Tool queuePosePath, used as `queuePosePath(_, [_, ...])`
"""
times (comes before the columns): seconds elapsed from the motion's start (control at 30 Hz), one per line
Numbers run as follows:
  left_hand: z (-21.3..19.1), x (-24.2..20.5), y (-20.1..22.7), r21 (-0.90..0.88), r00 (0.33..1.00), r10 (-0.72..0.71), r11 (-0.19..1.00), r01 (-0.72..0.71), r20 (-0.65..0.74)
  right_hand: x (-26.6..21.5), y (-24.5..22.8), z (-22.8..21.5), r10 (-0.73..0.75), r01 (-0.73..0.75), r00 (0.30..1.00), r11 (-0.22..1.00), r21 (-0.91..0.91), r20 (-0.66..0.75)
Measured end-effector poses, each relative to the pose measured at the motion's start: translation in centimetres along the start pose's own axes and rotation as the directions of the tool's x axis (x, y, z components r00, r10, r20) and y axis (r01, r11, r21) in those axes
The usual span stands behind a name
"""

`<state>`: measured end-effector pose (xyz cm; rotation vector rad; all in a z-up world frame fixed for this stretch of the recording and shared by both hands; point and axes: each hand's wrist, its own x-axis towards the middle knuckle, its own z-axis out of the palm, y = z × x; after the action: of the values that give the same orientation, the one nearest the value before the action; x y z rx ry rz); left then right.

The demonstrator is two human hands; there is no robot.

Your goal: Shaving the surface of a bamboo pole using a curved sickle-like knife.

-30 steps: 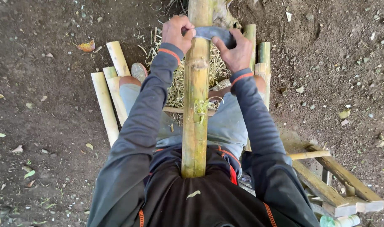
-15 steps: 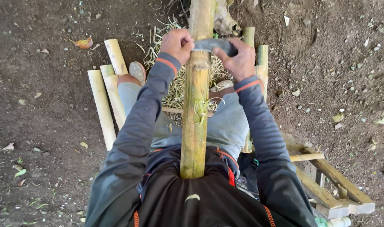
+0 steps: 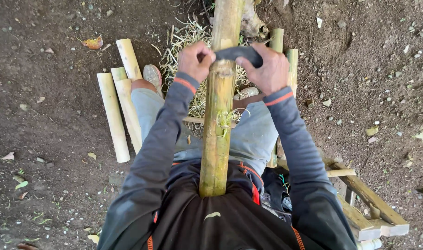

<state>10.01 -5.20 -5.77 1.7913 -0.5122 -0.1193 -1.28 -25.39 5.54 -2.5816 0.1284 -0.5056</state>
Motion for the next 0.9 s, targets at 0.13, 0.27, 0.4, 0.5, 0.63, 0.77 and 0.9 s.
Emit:
queuePosePath(0.13, [-0.4, -0.3, 1.1, -0.003, 0.999, -0.028, 1.000, 0.029, 0.018, 0.7, -0.7, -0.7, -0.058, 0.057, 0.996, 0.998, 0.015, 0.074])
queuePosePath(0.27, [0.9, 4.0, -0.9, -0.014, 0.997, -0.001, 1.000, 0.000, -0.080, 3.4, -0.9, -0.2, -0.084, 0.080, 0.996, 0.990, -0.113, -0.032])
queuePosePath(0.4, [1.1, 3.7, -1.0, -0.198, 0.994, 0.005, 0.980, -0.027, -0.109, 2.9, -1.0, 0.2, -0.137, 0.123, 0.986, 0.982, -0.144, -0.093])
queuePosePath(0.5, [1.0, 2.3, -0.1, -0.055, 0.986, 0.051, 0.997, -0.060, -0.158, 2.2, -0.7, 0.2, -0.097, 0.088, 0.993, 0.987, -0.132, -0.067])
queuePosePath(0.63, [0.6, 2.5, -0.9, -0.052, 0.991, 0.046, 0.997, -0.053, -0.126, 2.8, -0.5, -0.1, -0.077, 0.075, 0.997, 0.988, -0.134, -0.012])
queuePosePath(0.77, [0.8, 2.6, -1.7, -0.110, 0.998, -0.057, 0.992, 0.057, 0.006, 2.7, -0.3, -0.3, -0.041, 0.047, 0.998, 0.992, -0.120, 0.054])
queuePosePath(0.9, [0.2, 1.1, -1.2, -0.078, 0.999, -0.044, 0.996, 0.044, -0.009, 1.8, -1.0, -0.4, -0.059, 0.061, 0.998, 0.990, -0.127, 0.023])
